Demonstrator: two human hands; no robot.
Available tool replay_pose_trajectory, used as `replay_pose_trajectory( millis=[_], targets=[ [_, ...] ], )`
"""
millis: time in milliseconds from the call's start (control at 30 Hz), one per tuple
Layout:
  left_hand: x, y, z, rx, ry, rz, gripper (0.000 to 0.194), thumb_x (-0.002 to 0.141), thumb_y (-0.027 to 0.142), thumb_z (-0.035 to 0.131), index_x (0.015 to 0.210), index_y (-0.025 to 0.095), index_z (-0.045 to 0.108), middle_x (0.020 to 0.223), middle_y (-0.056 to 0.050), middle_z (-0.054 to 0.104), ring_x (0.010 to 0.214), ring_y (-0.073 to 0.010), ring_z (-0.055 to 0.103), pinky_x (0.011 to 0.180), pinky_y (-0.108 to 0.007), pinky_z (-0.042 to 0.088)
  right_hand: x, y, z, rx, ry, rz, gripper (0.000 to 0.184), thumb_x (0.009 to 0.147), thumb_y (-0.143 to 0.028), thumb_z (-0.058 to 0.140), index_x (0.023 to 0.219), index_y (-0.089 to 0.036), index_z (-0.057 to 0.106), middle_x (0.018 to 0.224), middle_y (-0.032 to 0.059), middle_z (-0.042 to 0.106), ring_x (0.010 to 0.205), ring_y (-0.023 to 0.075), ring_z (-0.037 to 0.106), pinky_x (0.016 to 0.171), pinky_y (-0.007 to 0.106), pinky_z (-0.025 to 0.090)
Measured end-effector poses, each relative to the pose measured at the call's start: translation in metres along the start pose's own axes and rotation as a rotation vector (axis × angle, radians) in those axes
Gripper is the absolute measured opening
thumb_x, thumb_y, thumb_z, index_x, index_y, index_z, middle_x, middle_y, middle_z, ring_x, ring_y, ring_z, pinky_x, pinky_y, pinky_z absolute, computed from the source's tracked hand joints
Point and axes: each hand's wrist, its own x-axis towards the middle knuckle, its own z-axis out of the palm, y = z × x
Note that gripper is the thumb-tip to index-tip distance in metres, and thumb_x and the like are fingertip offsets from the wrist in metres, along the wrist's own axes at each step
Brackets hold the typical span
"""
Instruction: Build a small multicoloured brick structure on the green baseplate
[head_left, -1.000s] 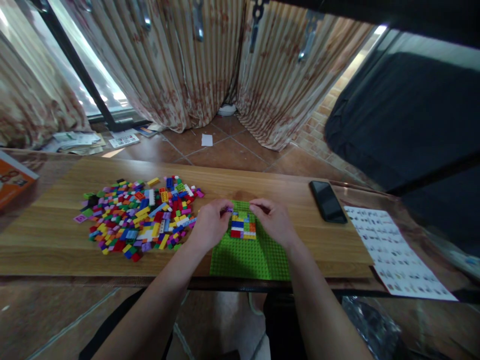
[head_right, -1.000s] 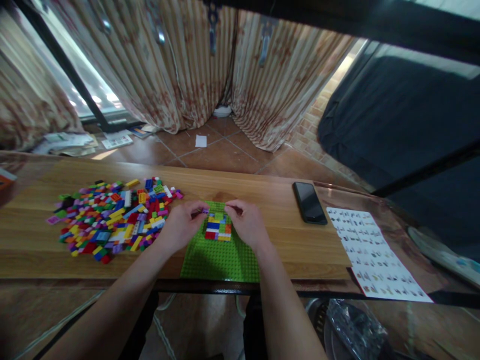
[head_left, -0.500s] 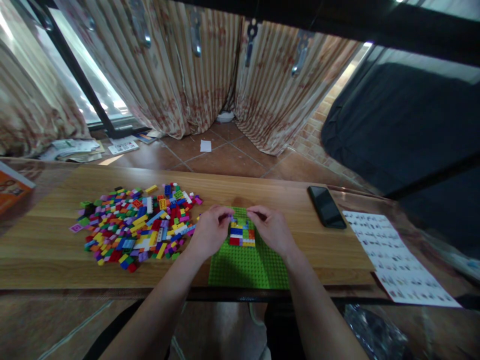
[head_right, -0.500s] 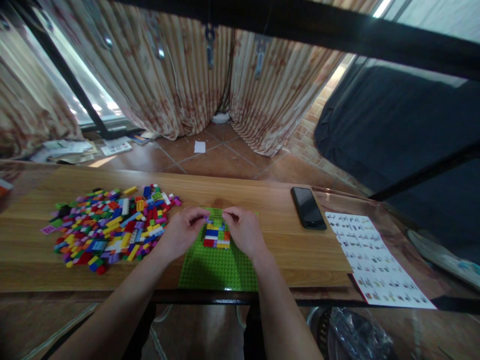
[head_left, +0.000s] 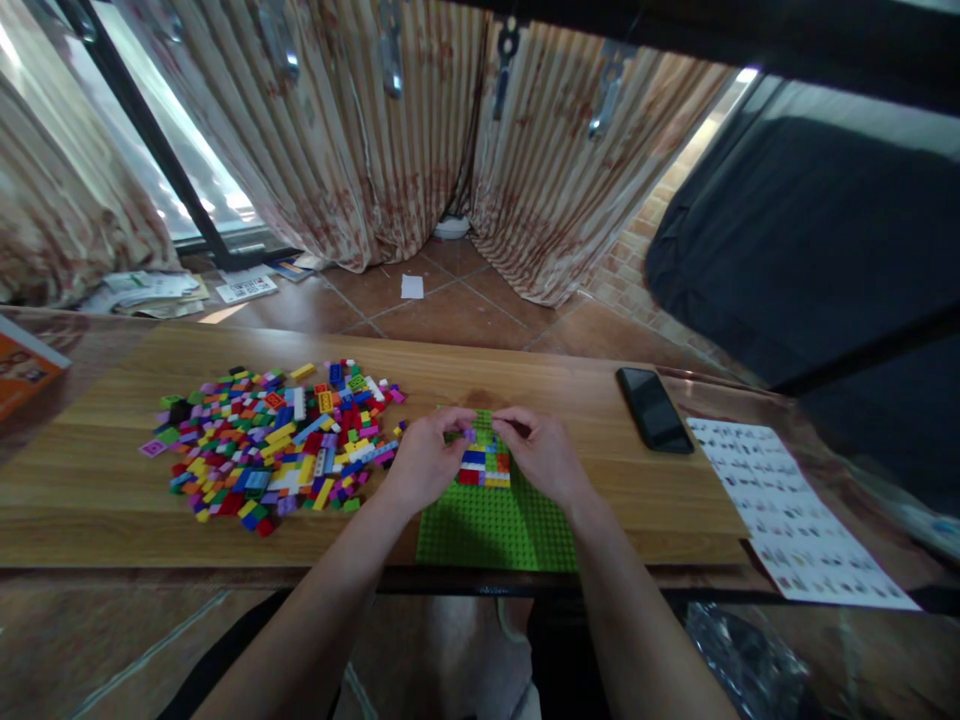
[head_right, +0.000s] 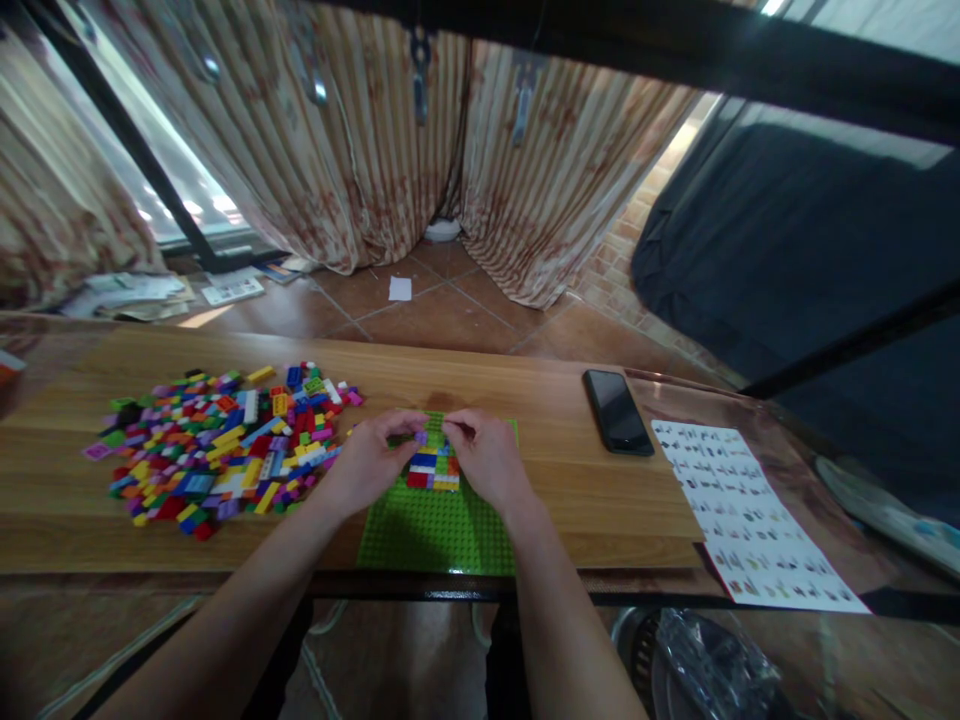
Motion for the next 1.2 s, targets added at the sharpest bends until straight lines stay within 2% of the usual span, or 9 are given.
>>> replay_pose_trajectory(
  millis=[333,667,933,1200],
  targets=[
    [0.004,-0.005,0.0,-0.044,-0.018,0.007,0.035,0.075,0.0,0.056,0.106,0.015,0.065,0.103,-0.007,0.073,0.098,-0.0177,0.069,0.094,-0.034,0.054,-0.001,-0.008,0.019,0.048,-0.009,-0.036,0.014,0.086,-0.022,0.062,0.09,-0.022,0.075,0.091,0.005,0.075,0.085,0.0185,0.067,0.081,0.031,0.049],
    [0.005,-0.007,-0.001,-0.024,-0.029,0.031,0.041,0.073,-0.003,0.056,0.11,0.013,0.062,0.1,-0.008,0.073,0.096,-0.018,0.07,0.093,-0.034,0.055,-0.001,-0.003,0.024,0.076,0.014,-0.003,0.01,0.081,-0.02,0.066,0.085,-0.022,0.075,0.084,0.0027,0.073,0.078,0.0178,0.066,0.075,0.03,0.049],
    [0.003,-0.001,-0.003,0.028,-0.034,-0.015,0.041,0.076,0.0,0.058,0.115,0.013,0.061,0.101,-0.008,0.074,0.096,-0.0185,0.07,0.093,-0.033,0.055,-0.002,-0.011,0.021,-0.145,-0.024,-0.082,0.013,0.084,-0.019,0.062,0.081,-0.023,0.074,0.082,0.0029,0.071,0.079,0.0191,0.064,0.074,0.031,0.046],
    [0.003,0.002,-0.004,0.095,-0.052,-0.021,0.044,0.076,0.0,0.057,0.118,0.012,0.061,0.102,-0.01,0.074,0.098,-0.0202,0.07,0.094,-0.034,0.053,-0.001,-0.013,0.019,-0.194,-0.048,-0.09,0.013,0.084,-0.019,0.061,0.082,-0.023,0.073,0.085,0.0037,0.072,0.081,0.0206,0.065,0.076,0.033,0.046]
  ],
)
